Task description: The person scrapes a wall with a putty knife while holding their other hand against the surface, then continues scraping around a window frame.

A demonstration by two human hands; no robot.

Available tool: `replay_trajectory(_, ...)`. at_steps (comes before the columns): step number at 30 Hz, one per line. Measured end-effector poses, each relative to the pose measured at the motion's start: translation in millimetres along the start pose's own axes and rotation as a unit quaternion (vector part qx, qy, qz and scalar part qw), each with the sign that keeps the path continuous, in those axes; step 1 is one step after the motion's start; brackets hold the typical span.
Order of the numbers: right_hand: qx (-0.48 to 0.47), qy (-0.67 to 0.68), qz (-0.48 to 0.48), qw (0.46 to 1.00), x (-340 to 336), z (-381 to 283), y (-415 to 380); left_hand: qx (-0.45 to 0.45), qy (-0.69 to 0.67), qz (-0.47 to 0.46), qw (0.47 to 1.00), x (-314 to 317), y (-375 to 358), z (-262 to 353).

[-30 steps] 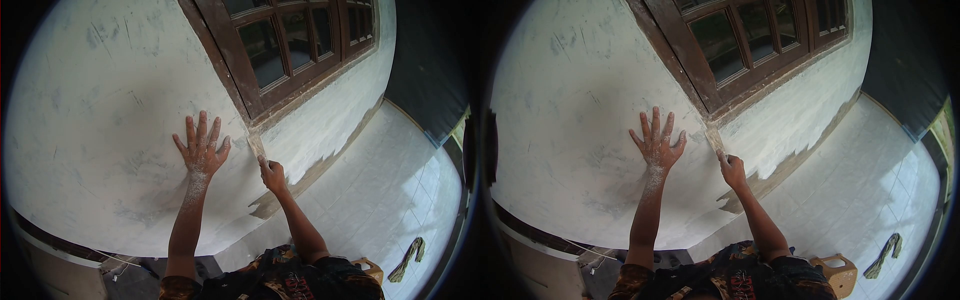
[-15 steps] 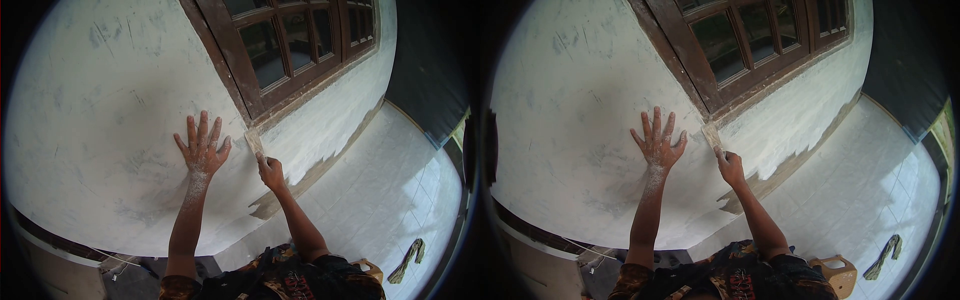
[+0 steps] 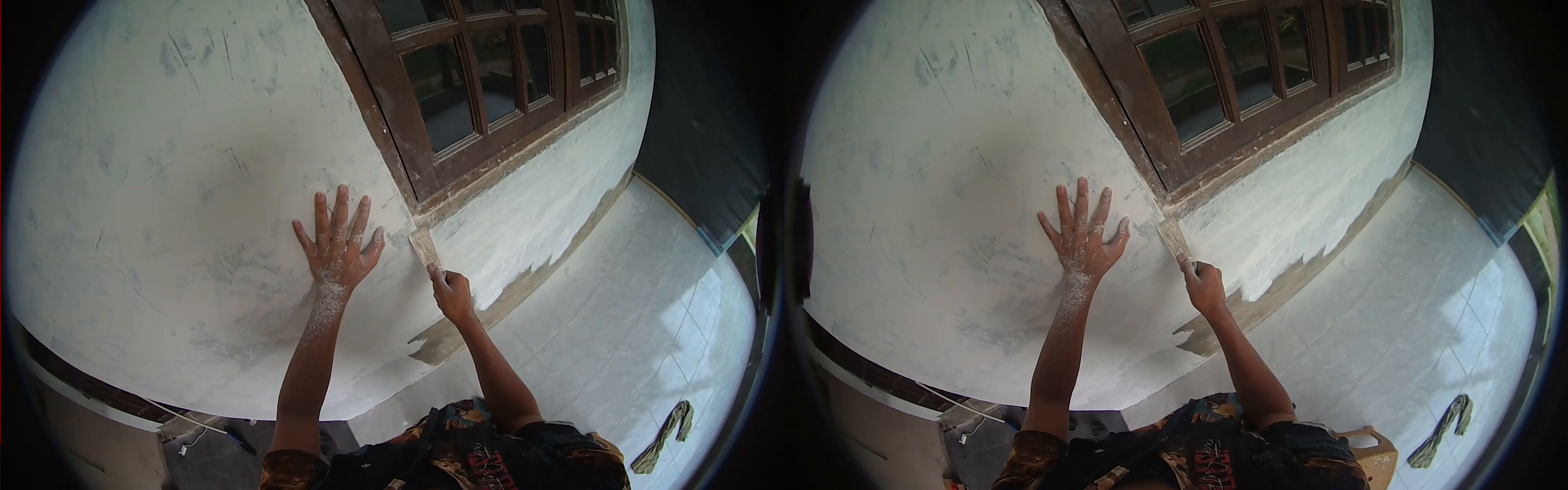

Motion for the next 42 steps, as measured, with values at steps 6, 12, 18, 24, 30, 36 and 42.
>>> replay_trajectory(6,-0.029,0.026,-0.006,0.999,4,-12,5,0.003,-0.003,0.01,1.0,-1,3,1)
replay_trajectory(12,-0.004,0.013,-0.009,1.0,3,-1,1,0.001,0.0,0.004,1.0,0,-1,2)
replay_trajectory(18,-0.01,0.02,-0.024,0.999,4,-2,6,-0.004,-0.003,0.002,1.0,0,1,1)
replay_trajectory(24,-0.001,0.015,-0.02,1.0,4,0,4,-0.001,-0.014,0.019,1.0,-1,1,2)
replay_trajectory(30,-0.003,0.013,-0.029,0.999,2,9,4,-0.002,-0.019,0.014,1.0,-2,-1,2)
replay_trajectory(36,-0.023,0.013,-0.028,0.999,2,-15,2,-0.003,-0.021,0.012,1.0,-3,-1,3)
replay_trajectory(42,0.007,0.0,-0.028,1.0,4,8,0,0.0,-0.008,0.015,1.0,-2,0,1)
Point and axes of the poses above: each hand's wrist, its own y-axis towards the middle knuckle, its own x-axis out of the palm, z = x × y, the point moved 8 cm from there along y, towards the middle knuckle, and after that the axes turned 14 degrees about x, right-handed, at the moved point
